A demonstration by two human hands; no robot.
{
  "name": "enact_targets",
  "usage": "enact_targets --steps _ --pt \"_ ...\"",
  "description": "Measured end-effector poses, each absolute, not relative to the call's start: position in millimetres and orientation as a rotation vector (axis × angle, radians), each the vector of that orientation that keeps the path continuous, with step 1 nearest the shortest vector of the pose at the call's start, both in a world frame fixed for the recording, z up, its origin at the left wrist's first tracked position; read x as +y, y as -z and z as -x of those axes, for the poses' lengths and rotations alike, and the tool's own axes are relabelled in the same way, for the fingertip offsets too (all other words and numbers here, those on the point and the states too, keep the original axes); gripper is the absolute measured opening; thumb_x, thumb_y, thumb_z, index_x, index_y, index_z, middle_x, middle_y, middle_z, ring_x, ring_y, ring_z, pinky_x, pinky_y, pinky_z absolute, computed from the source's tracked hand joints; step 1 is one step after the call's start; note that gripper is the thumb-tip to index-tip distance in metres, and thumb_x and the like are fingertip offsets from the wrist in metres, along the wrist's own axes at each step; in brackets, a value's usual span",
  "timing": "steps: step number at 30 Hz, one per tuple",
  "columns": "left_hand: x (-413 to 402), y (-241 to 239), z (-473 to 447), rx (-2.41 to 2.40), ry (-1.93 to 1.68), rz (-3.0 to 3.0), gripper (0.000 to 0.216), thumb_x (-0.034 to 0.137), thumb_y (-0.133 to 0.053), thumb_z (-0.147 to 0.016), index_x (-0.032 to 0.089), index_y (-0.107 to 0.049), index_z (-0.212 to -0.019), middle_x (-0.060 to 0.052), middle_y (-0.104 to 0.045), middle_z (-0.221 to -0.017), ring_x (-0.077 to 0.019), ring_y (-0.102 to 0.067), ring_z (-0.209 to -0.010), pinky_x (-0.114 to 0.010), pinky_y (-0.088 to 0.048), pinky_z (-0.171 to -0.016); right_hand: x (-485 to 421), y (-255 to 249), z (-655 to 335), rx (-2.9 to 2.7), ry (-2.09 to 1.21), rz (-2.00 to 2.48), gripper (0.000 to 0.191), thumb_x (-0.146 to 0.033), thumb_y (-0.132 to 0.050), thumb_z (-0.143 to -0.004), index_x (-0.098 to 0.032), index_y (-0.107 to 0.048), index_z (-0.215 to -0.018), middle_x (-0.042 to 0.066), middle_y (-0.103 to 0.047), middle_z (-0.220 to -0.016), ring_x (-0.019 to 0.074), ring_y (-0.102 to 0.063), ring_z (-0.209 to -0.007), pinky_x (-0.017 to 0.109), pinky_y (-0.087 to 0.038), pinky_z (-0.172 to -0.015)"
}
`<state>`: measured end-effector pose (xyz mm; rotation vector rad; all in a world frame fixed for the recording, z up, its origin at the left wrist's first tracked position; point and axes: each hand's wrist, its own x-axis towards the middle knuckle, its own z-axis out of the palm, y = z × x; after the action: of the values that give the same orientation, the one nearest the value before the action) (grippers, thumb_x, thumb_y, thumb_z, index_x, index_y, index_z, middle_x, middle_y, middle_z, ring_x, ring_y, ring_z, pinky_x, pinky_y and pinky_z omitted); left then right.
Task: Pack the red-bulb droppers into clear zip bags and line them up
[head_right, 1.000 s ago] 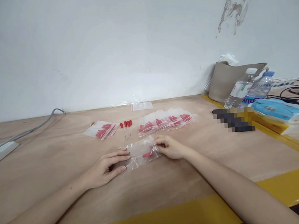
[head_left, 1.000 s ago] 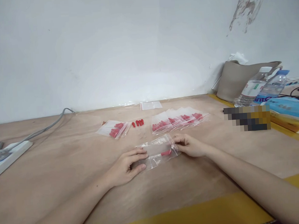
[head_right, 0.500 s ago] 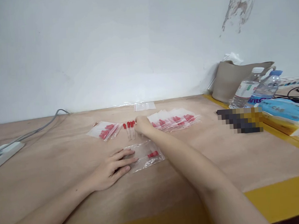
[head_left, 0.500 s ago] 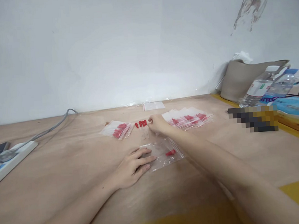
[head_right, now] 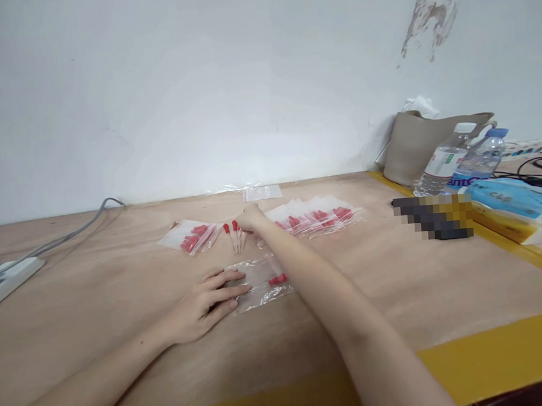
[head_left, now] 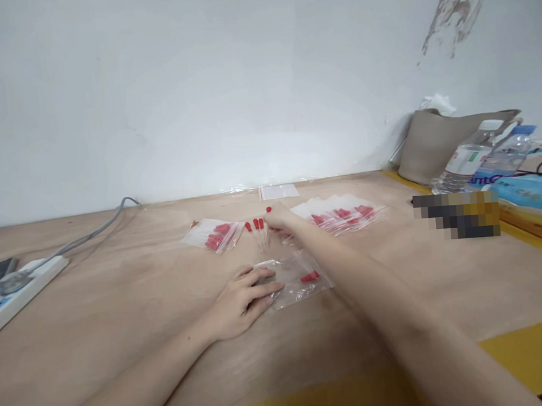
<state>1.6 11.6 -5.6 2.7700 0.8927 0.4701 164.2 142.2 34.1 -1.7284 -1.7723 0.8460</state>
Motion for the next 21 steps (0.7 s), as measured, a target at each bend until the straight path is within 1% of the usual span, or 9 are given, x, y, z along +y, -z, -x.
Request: enact_targets --steps 1,3,6,10,15,18,21 --pt "11.5 5.4 -1.3 0.894 -0.466 -2.767 0.032 0.027 -0.040 -0.092 0.030 -0.054 -0.120 -0.004 -0.051 -0.124 -0.0220 -0.046 -0.113 -0.041 -0.032 -0.098 134.2 -35.5 -176.6 -1.740 -0.843 1.665 0.027 -0.016 -0.051 -0.078 -0.008 -0.050 -0.104 0.001 -0.056 -0.054 0.0126 -0.056 -0.050 0.022 -0.044 -0.047" --pt "11.7 5.3 -1.0 0.894 -0.468 -2.763 0.032 0.027 -0.040 -0.092 0.031 -0.054 -0.120 -0.004 -0.051 -0.124 -0.0221 -0.046 -0.114 -0.042 -0.033 -0.098 115.0 -33.4 -208.1 -1.681 -0.810 1.545 0.039 -0.016 -0.045 -0.078 -0.015 -0.039 -0.117 -0.002 -0.056 -0.060 0.0111 -0.056 -0.050 0.021 -0.045 -0.048" --pt "12.5 5.1 -0.3 0.891 -0.477 -2.756 0.032 0.027 -0.041 -0.092 0.031 -0.054 -0.120 -0.003 -0.051 -0.124 -0.0224 -0.045 -0.114 -0.041 -0.036 -0.097 84.1 -17.7 -259.7 -1.479 -0.655 1.295 0.052 -0.020 -0.050 -0.073 -0.020 -0.029 -0.121 -0.007 -0.050 -0.064 0.0099 -0.055 -0.048 0.022 -0.045 -0.047" --pt "13.4 5.5 0.8 0.901 -0.469 -2.752 0.032 0.028 -0.041 -0.092 0.032 -0.054 -0.121 -0.003 -0.050 -0.125 -0.0225 -0.045 -0.113 -0.041 -0.037 -0.096 57.0 8.8 -297.7 -1.248 -0.650 1.212 0.054 -0.027 -0.053 -0.070 -0.022 -0.025 -0.116 -0.009 -0.045 -0.063 0.0100 -0.053 -0.047 0.023 -0.045 -0.045" --pt "11.9 5.4 0.2 0.911 -0.457 -2.747 0.033 0.028 -0.040 -0.092 0.031 -0.052 -0.122 -0.003 -0.049 -0.127 -0.0221 -0.044 -0.116 -0.039 -0.040 -0.095 48.3 24.7 -286.8 -1.131 -0.857 1.159 0.057 -0.034 -0.062 -0.064 -0.024 -0.025 -0.106 -0.009 -0.047 -0.063 0.0121 -0.056 -0.051 0.027 -0.050 -0.050" --pt "10.5 4.5 -0.6 0.917 -0.470 -2.750 0.037 0.028 -0.041 -0.092 0.029 -0.046 -0.128 -0.004 -0.048 -0.128 -0.0227 -0.044 -0.117 -0.040 -0.039 -0.096 41.5 25.8 -275.7 -1.102 -0.985 1.146 0.059 -0.037 -0.065 -0.060 -0.024 -0.025 -0.102 -0.009 -0.049 -0.063 0.0126 -0.058 -0.051 0.028 -0.052 -0.051" --pt "10.0 4.4 -0.7 0.951 -0.466 -2.734 0.040 0.030 -0.042 -0.091 0.028 -0.040 -0.131 -0.005 -0.047 -0.130 -0.0230 -0.043 -0.118 -0.041 -0.039 -0.097 31.4 23.7 -272.6 -1.120 -1.064 1.137 0.058 -0.038 -0.066 -0.060 -0.024 -0.025 -0.099 -0.010 -0.049 -0.062 0.0106 -0.056 -0.047 0.026 -0.049 -0.047"
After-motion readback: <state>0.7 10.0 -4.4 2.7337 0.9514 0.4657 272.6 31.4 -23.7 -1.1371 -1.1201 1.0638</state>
